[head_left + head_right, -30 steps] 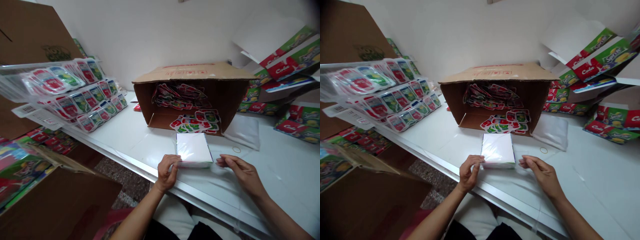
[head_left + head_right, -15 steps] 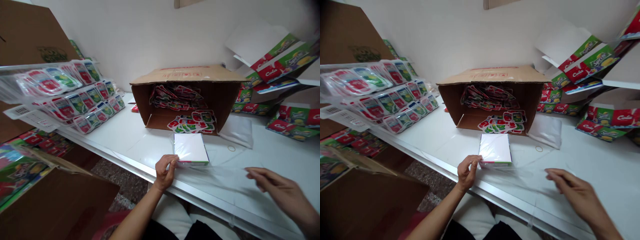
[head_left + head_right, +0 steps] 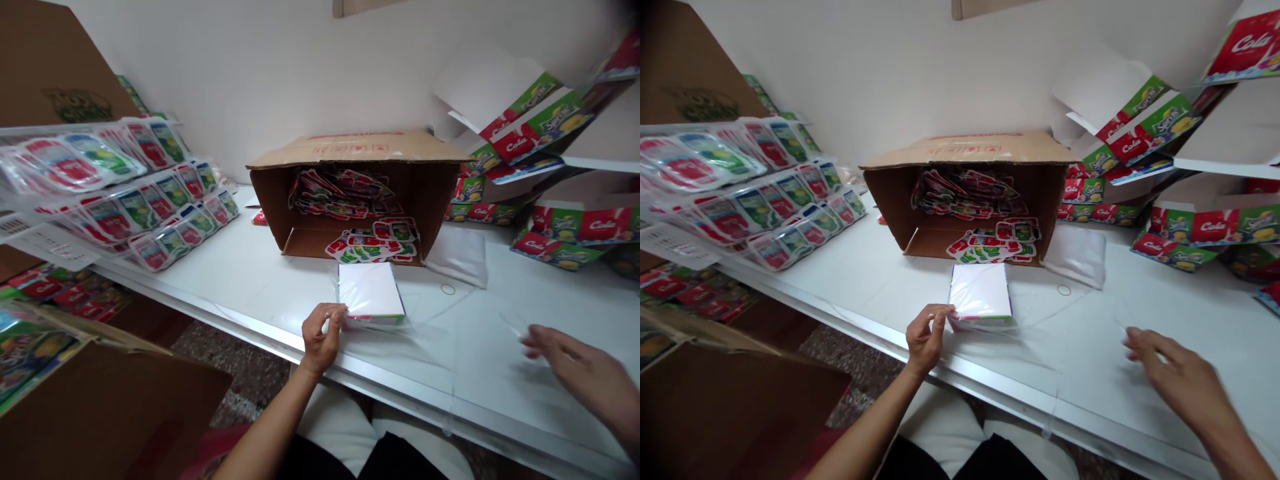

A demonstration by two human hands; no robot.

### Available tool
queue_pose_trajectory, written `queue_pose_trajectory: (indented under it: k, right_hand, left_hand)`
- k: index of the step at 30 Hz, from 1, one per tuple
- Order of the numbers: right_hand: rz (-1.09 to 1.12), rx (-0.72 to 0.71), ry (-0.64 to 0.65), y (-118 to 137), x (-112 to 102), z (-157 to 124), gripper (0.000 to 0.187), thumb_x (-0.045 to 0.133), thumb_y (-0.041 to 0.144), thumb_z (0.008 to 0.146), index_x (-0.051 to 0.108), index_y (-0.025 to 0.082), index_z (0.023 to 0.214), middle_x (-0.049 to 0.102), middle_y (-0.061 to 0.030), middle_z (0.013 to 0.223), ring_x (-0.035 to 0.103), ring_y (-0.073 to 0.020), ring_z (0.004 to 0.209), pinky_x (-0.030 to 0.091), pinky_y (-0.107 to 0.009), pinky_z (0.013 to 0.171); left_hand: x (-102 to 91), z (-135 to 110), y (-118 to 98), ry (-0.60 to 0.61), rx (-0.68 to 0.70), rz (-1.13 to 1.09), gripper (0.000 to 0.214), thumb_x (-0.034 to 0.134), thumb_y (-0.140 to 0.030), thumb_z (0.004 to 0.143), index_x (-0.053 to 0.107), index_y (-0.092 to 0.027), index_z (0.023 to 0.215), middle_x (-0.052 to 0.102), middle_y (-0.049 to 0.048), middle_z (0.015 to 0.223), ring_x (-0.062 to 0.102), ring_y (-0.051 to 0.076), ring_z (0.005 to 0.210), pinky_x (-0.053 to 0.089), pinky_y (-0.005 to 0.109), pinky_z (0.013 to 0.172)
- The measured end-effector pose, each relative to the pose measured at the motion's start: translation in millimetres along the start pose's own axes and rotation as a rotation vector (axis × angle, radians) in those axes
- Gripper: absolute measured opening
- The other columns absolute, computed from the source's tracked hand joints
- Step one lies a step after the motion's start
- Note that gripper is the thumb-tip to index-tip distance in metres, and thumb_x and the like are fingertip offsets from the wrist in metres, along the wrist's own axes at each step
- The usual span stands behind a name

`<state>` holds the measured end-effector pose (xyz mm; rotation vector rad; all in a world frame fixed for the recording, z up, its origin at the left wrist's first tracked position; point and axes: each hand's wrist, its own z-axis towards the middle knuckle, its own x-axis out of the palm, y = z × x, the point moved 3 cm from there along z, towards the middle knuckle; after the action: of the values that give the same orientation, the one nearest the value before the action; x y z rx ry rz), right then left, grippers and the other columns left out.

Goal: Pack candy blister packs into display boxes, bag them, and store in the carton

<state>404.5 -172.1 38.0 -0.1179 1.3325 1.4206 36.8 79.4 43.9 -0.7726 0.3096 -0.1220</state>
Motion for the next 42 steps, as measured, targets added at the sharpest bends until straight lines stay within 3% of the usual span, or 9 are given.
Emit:
queue_pose_trajectory:
  k: [3,5,9,16,20,23,30,37,42]
  right_hand:
    - [0.114,-0.073,0.258,62,46,10,0.043,0.041,0.058,0.091,0.069,0.031,0.111,0.066,-0.0076,0.123,0.059,-0.0328,0.116,0.048,-0.054,0.097]
    - [0.206,-0.070,0.386,93,69,14,0.044,0.050,0.058,0.088,0.066,0.029,0.116,0.063,-0.0074,0.127,0.058,-0.0313,0.118,0.046,-0.051,0.101]
    - [0.352,0.005,0.458,122,91,15,0.028,0.059,0.051,0.086,0.071,0.025,0.086,0.071,-0.0067,0.109,0.065,-0.0267,0.103,0.051,-0.040,0.095]
    - [0.587,-0.125,0.413,131,100,15,0.024,0.057,0.039,0.090,0.061,0.023,0.072,0.064,-0.0071,0.126,0.053,-0.0288,0.125,0.044,-0.043,0.104]
    - [0.734,-0.069,0.415,127,114,19,0.028,0.052,0.039,0.092,0.056,0.021,0.070,0.068,-0.0094,0.114,0.063,-0.0287,0.110,0.053,-0.041,0.091]
    - [0.736,-0.026,0.386,121,126,24,0.025,0.052,0.039,0.093,0.063,0.021,0.079,0.070,-0.0097,0.103,0.056,-0.0288,0.119,0.052,-0.039,0.091]
    - [0.887,0.150,0.310,115,142,27,0.020,0.058,0.038,0.090,0.068,0.021,0.086,0.066,-0.0103,0.098,0.049,-0.0290,0.123,0.055,-0.027,0.070]
    - [1.092,0.421,0.255,117,160,19,0.022,0.071,0.042,0.080,0.069,0.020,0.085,0.058,-0.0020,0.085,0.054,-0.0127,0.073,0.048,-0.019,0.054]
    - [1.094,0.582,0.305,119,165,13,0.031,0.076,0.047,0.074,0.066,0.017,0.077,0.053,0.0024,0.064,0.049,-0.0087,0.058,0.044,-0.018,0.052]
  left_hand:
    - [-0.4,-1,-1,0.012,-0.007,-0.001,0.019,0.050,-0.020,0.094,0.068,-0.019,0.095,0.072,0.0075,0.092,0.069,0.019,0.089,0.056,0.035,0.080]
    - [-1.1,-1,-3,0.017,-0.011,0.006,0.019,0.049,-0.020,0.094,0.068,-0.019,0.095,0.073,0.0074,0.091,0.069,0.019,0.090,0.056,0.035,0.081]
    - [-3.7,-1,-3,0.016,-0.020,0.039,0.019,0.049,-0.022,0.095,0.068,-0.019,0.096,0.074,0.0076,0.092,0.069,0.019,0.087,0.055,0.035,0.079]
    - [-6.7,-1,3,0.021,0.049,0.019,0.018,0.048,-0.018,0.095,0.065,-0.020,0.101,0.074,0.0036,0.091,0.070,0.017,0.084,0.039,0.052,0.107]
    - [-4.1,-4,6,0.005,-0.011,-0.064,0.020,0.044,-0.021,0.097,0.064,-0.019,0.098,0.071,0.0053,0.091,0.068,0.019,0.093,0.049,0.047,0.100]
    - [-0.6,-10,7,-0.027,-0.098,-0.092,0.020,0.044,-0.021,0.097,0.065,-0.019,0.099,0.070,0.0064,0.092,0.066,0.020,0.099,0.053,0.041,0.094]
    - [7.3,-8,4,-0.281,-0.317,-0.068,0.016,0.054,-0.024,0.093,0.068,-0.019,0.087,0.067,0.0058,0.080,0.059,0.021,0.107,0.051,0.035,0.089]
    - [11.1,-4,9,-0.377,-0.610,-0.212,0.027,0.061,-0.037,0.087,0.069,-0.016,0.073,0.060,0.0098,0.103,0.060,0.022,0.103,0.051,0.027,0.076]
    - [13.4,-1,20,-0.345,-0.756,-0.251,0.029,0.064,-0.044,0.083,0.064,-0.016,0.079,0.063,0.0002,0.072,0.061,0.011,0.067,0.048,0.023,0.072]
